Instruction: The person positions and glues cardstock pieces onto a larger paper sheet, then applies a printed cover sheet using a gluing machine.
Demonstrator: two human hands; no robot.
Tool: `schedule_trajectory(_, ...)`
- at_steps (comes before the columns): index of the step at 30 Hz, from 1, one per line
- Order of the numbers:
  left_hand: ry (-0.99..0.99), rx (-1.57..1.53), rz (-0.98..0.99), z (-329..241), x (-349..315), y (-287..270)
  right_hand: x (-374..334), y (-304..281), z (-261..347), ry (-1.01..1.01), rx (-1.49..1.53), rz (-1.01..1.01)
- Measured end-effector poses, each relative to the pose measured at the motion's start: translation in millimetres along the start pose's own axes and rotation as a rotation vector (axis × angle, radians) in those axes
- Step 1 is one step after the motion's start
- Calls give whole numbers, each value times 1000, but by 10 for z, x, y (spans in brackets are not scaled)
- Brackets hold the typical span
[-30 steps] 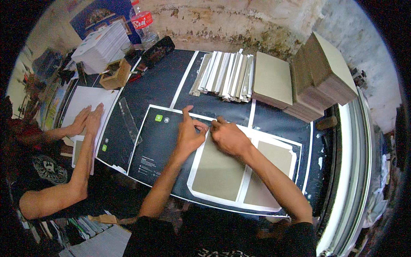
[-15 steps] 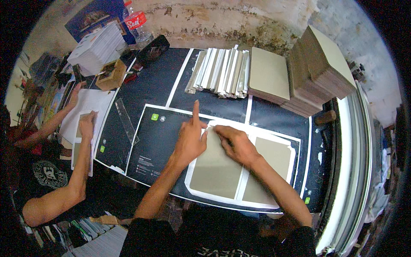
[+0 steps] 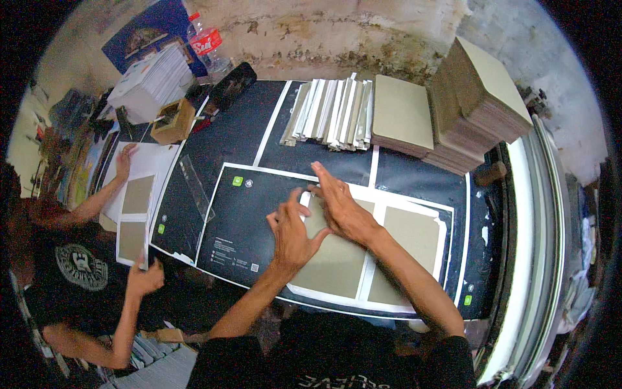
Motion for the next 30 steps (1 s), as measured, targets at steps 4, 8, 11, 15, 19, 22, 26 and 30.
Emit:
schedule_trajectory(4,56,47,-106,-54,40,-27,-34,171,-39,-93,-162,19)
schedule_trajectory(8,192,2,-84,-52,165,-81,-29,97,-25,-25,-128,20)
schedule_trajectory(11,174,-22,-64,30,203,-17,-13,116,-20,-43,-185,-7)
schedule_trajectory(15,113,33,-65,47,170,5,-18,147,-6,-36,-255,69)
schedule_trajectory(19,62,105,-119,-87,60,-72,4,89,133,-57,-321,64)
schedule_trajectory(22,73,-14,-161,-98,-239,-160,-108,-76,105,113,-170,201)
schedule_trajectory(26,-51,-292,-236,-157,-878,-387,-198,-284,101,75,-267,162)
schedule_trajectory(30,-327,-376,-123,188,-1702,-524,-218,-315,227,100,-167,291)
Point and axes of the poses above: each hand's wrist, its own x-axis towards the middle knuckle, its own y-axis out of the palm, z = x × y, the point moved 1 cm from there along x, towards the middle knuckle, and after that the axes turned 5 degrees about -x, right-handed, at the moved point
